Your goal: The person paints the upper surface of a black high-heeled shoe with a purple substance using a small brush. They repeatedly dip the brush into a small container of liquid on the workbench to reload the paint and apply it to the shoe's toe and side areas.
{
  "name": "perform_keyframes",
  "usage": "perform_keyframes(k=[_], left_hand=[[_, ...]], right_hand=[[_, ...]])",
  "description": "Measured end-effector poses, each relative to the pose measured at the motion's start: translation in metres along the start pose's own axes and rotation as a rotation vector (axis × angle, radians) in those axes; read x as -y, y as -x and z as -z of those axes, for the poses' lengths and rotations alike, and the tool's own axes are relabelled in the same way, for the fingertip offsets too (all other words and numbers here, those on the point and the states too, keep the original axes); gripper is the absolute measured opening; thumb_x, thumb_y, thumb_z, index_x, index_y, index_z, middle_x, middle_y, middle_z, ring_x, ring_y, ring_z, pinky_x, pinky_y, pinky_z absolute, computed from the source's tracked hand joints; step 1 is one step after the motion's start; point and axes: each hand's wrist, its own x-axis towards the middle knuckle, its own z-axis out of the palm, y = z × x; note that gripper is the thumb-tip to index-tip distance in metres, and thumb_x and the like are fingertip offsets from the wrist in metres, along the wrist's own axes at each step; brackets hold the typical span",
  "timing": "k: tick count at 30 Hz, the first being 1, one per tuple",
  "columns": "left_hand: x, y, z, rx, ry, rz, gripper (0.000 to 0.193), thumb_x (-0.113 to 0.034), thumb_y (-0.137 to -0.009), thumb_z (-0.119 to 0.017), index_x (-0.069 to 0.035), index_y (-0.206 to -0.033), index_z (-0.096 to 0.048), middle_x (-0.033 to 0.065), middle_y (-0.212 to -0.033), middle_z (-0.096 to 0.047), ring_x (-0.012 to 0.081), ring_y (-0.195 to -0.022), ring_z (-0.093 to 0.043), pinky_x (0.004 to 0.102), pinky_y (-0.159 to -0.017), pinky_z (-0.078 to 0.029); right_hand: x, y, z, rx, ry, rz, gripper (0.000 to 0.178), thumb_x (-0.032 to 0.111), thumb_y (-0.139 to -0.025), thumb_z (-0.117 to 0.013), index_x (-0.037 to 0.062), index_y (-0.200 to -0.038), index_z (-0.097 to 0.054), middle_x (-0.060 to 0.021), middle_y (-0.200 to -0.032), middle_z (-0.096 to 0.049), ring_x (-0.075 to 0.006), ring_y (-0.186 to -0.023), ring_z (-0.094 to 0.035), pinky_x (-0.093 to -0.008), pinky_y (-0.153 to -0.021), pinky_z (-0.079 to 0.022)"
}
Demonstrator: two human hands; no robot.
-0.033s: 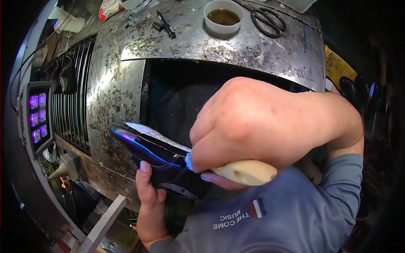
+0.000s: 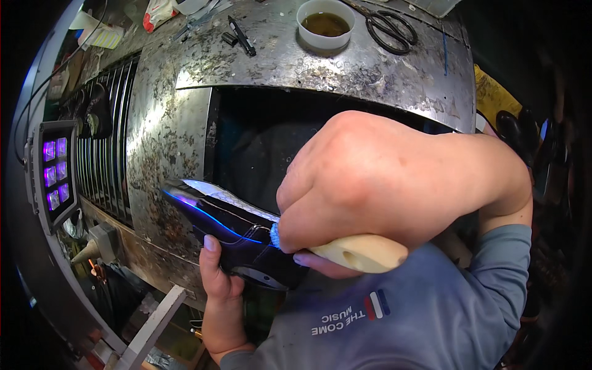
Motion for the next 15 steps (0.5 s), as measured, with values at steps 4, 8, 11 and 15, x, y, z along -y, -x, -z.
perform_keyframes(k=[4,8,11,15], left_hand=[[0.013,-0.003,0.005,-0.024,0.206,0.038,0.064,-0.051,-0.106,-0.052,-0.005,-0.150,-0.046,0.0149,-0.153,-0.052,0.0324,-0.138,-0.053,0.0499,-0.114,-0.044],[0.023,-0.006,-0.002,-0.042,0.333,0.046,0.063,-0.051,-0.107,-0.049,-0.009,-0.154,-0.041,0.0145,-0.146,-0.057,0.0317,-0.132,-0.057,0.0518,-0.113,-0.045],[0.033,-0.012,0.000,0.031,0.405,0.039,0.063,-0.053,-0.108,-0.044,-0.010,-0.154,-0.042,0.0136,-0.146,-0.057,0.0315,-0.134,-0.055,0.0519,-0.115,-0.042],[0.039,-0.015,-0.001,0.051,0.458,0.030,0.063,-0.055,-0.108,-0.041,-0.011,-0.153,-0.044,0.0129,-0.148,-0.056,0.0314,-0.135,-0.054,0.0522,-0.116,-0.040]], right_hand=[[0.006,0.001,0.006,-0.039,0.017,0.015,0.011,0.012,-0.081,-0.075,0.0065,-0.082,-0.066,-0.0057,-0.071,-0.058,-0.0293,-0.063,-0.061,-0.0390,-0.054,-0.049],[0.012,-0.001,0.008,-0.096,0.028,0.018,0.017,0.019,-0.073,-0.074,0.0055,-0.069,-0.065,-0.0105,-0.065,-0.060,-0.0359,-0.063,-0.062,-0.0427,-0.053,-0.049],[0.014,0.000,0.012,-0.088,0.044,0.042,0.016,0.018,-0.070,-0.075,0.0062,-0.068,-0.064,-0.0093,-0.065,-0.058,-0.0341,-0.062,-0.061,-0.0410,-0.051,-0.048],[0.012,0.006,0.009,-0.059,0.020,0.082,0.018,0.016,-0.067,-0.077,0.0086,-0.074,-0.062,-0.0018,-0.069,-0.049,-0.0205,-0.057,-0.055,-0.0333,-0.044,-0.041]])
